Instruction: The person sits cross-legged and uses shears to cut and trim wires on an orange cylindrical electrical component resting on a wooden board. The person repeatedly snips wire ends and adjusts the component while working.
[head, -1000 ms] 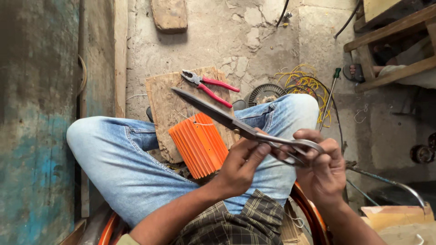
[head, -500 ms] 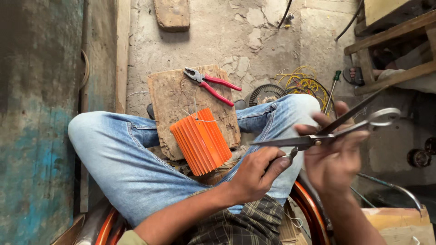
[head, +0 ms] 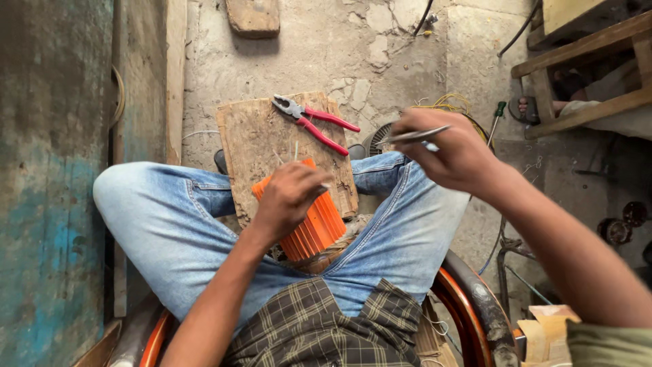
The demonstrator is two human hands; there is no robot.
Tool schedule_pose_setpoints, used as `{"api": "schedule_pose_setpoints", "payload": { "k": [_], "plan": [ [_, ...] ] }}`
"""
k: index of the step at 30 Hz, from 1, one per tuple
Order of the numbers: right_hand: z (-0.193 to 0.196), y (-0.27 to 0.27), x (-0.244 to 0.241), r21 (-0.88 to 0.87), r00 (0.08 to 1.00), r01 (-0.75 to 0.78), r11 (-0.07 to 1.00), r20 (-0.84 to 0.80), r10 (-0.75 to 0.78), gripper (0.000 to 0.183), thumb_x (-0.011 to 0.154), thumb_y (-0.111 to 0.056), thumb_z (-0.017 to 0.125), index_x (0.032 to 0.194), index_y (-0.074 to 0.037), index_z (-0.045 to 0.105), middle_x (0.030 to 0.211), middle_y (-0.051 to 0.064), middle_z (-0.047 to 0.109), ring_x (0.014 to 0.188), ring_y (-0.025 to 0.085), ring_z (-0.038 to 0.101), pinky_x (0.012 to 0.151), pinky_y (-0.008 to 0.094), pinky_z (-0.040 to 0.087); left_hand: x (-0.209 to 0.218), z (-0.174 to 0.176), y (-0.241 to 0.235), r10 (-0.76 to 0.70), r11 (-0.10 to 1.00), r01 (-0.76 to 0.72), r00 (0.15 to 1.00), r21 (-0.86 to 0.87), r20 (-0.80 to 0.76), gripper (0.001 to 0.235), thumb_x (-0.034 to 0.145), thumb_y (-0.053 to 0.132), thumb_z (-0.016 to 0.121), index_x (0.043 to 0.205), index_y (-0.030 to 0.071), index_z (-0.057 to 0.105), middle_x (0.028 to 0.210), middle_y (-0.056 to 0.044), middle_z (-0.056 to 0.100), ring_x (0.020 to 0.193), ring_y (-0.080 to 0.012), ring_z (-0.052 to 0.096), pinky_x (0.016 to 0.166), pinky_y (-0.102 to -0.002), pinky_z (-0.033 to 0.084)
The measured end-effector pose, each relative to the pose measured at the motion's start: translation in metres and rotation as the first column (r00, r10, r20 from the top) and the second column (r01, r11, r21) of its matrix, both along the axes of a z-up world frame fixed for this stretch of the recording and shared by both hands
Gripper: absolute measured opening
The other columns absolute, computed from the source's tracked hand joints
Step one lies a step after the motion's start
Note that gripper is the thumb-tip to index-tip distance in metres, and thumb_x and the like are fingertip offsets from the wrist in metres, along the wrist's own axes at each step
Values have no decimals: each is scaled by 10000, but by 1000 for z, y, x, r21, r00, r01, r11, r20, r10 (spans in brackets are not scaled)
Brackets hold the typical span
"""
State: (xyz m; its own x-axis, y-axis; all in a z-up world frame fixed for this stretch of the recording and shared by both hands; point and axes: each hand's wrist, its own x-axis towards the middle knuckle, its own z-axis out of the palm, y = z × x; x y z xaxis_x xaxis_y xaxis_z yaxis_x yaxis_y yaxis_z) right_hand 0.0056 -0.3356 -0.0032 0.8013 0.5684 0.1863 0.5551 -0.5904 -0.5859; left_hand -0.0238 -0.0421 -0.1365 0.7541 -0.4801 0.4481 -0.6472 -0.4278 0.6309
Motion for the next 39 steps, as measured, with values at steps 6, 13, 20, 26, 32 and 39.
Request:
{"api": "schedule_pose_setpoints", "payload": {
  "k": [6,13,20,26,32,39],
  "plan": [
    [-29,59,44,-388,830,-440,810,169,531,277,910,-313,704,913,-78,557,807,66,626,775,256,675,688,417,562,-13,-12,2,-122,991,121,992,-58,-15,214,919,80,658,1123,58,719,1046,-67,710,1021,-279,651,916,-419,516],
    [-57,81,27,-543,677,-566,620,123,725,237,884,-308,646,902,-83,573,739,44,608,697,239,676,608,398,554,-9,-19,5,-127,992,126,991,-25,-41,93,894,98,697,954,32,674,972,-74,675,980,-287,640,880,-425,525],
    [-69,73,23,-493,776,-566,661,-47,629,312,914,-362,669,841,-77,563,664,58,610,627,287,680,497,450,515,-10,-12,7,-155,983,148,986,-105,-55,185,852,77,725,1024,18,694,1019,-94,682,1009,-297,635,875,-416,523],
    [-67,66,15,-246,882,-471,847,-149,448,308,859,-394,767,814,-118,636,613,78,640,526,327,621,461,465,455,-8,-10,11,-208,942,130,950,-310,-232,185,853,29,745,1033,40,702,990,-71,697,936,-249,658,834,-368,523],
    [-71,59,11,-126,889,-443,888,-189,417,287,818,-378,817,744,-126,701,575,66,636,471,291,594,423,437,410,-10,-11,7,-167,945,75,947,-317,-274,159,862,34,751,1020,40,734,903,-80,699,847,-235,640,781,-356,503],
    [-9,10,-16,176,858,-266,948,-405,316,403,914,-302,780,693,-114,502,574,37,438,478,159,475,493,340,366,-13,-10,6,-112,932,-3,948,-361,-298,95,909,48,741,1003,61,729,898,-70,717,823,-220,659,766,-340,523]
  ]
}}
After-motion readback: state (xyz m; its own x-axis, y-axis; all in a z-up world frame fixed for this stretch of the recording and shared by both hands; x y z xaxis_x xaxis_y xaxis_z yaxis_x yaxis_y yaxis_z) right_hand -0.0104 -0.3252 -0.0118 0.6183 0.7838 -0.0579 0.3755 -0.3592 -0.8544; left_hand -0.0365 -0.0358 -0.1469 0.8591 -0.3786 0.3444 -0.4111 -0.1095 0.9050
